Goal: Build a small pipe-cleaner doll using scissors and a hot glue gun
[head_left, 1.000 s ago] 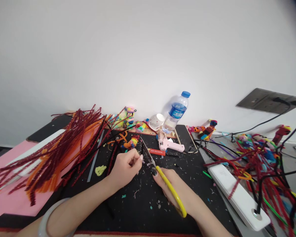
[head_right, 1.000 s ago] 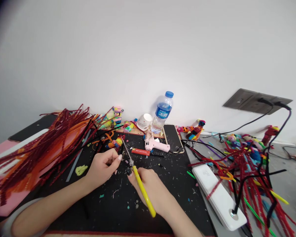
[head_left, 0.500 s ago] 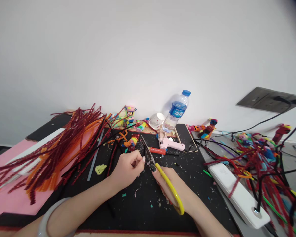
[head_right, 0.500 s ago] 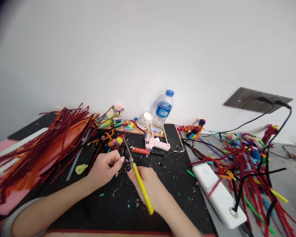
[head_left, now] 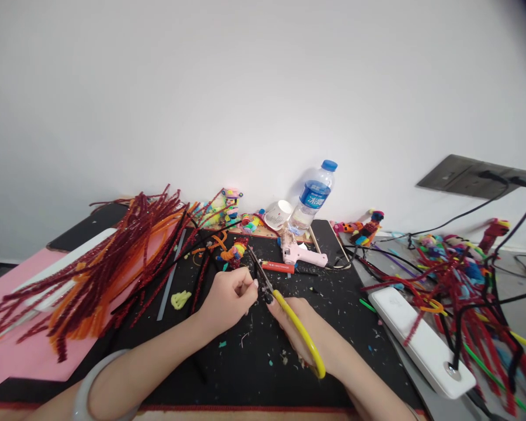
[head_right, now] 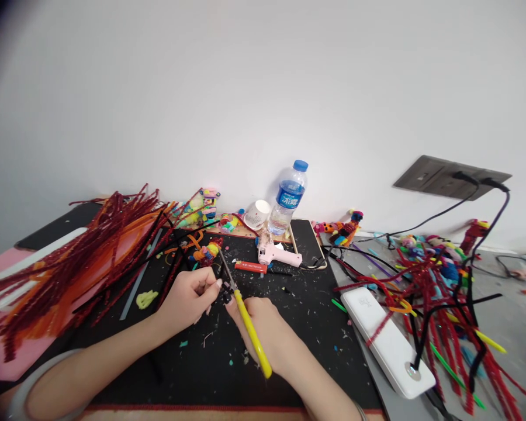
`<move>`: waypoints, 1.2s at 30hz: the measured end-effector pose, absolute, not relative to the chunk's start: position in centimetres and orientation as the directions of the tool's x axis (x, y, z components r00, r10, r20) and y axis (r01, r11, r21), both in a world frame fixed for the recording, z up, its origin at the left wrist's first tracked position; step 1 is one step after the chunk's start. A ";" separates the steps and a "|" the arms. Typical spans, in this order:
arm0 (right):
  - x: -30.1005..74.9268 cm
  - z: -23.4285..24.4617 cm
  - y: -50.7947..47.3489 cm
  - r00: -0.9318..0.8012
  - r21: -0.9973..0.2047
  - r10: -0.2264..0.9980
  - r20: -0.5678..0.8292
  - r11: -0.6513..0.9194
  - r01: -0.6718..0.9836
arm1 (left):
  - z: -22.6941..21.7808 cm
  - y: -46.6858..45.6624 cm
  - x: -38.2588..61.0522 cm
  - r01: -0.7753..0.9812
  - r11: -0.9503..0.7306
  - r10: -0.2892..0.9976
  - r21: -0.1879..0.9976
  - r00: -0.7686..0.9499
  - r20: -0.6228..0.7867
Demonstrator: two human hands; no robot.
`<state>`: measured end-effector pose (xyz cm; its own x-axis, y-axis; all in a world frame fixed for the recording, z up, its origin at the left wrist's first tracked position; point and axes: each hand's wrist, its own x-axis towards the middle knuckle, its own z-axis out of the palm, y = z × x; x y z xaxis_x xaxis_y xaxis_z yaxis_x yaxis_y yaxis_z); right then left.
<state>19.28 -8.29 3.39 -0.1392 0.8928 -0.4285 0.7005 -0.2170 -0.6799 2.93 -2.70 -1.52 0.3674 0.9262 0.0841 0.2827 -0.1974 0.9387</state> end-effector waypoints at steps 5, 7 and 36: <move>19.5 3.3 -8.3 -0.158 -0.675 0.878 -0.452 -0.221 0.704 | -1.7 -2.6 3.0 0.294 -0.186 0.925 0.937 0.374 0.066; 19.5 3.3 -8.3 -0.157 -0.673 0.877 -0.453 -0.221 0.706 | -1.7 -2.7 2.9 0.295 -0.185 0.925 0.937 0.376 0.064; 25.5 4.2 -9.1 -0.033 -0.361 0.968 -0.247 -0.060 0.930 | -1.5 -2.6 2.3 0.383 -0.670 0.630 0.636 0.746 0.215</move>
<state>25.47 -9.11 4.21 -0.0332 0.9685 -0.2468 0.9304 -0.0603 -0.3614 2.28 -2.55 -1.47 0.7465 0.6298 0.2147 0.3829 -0.6704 0.6356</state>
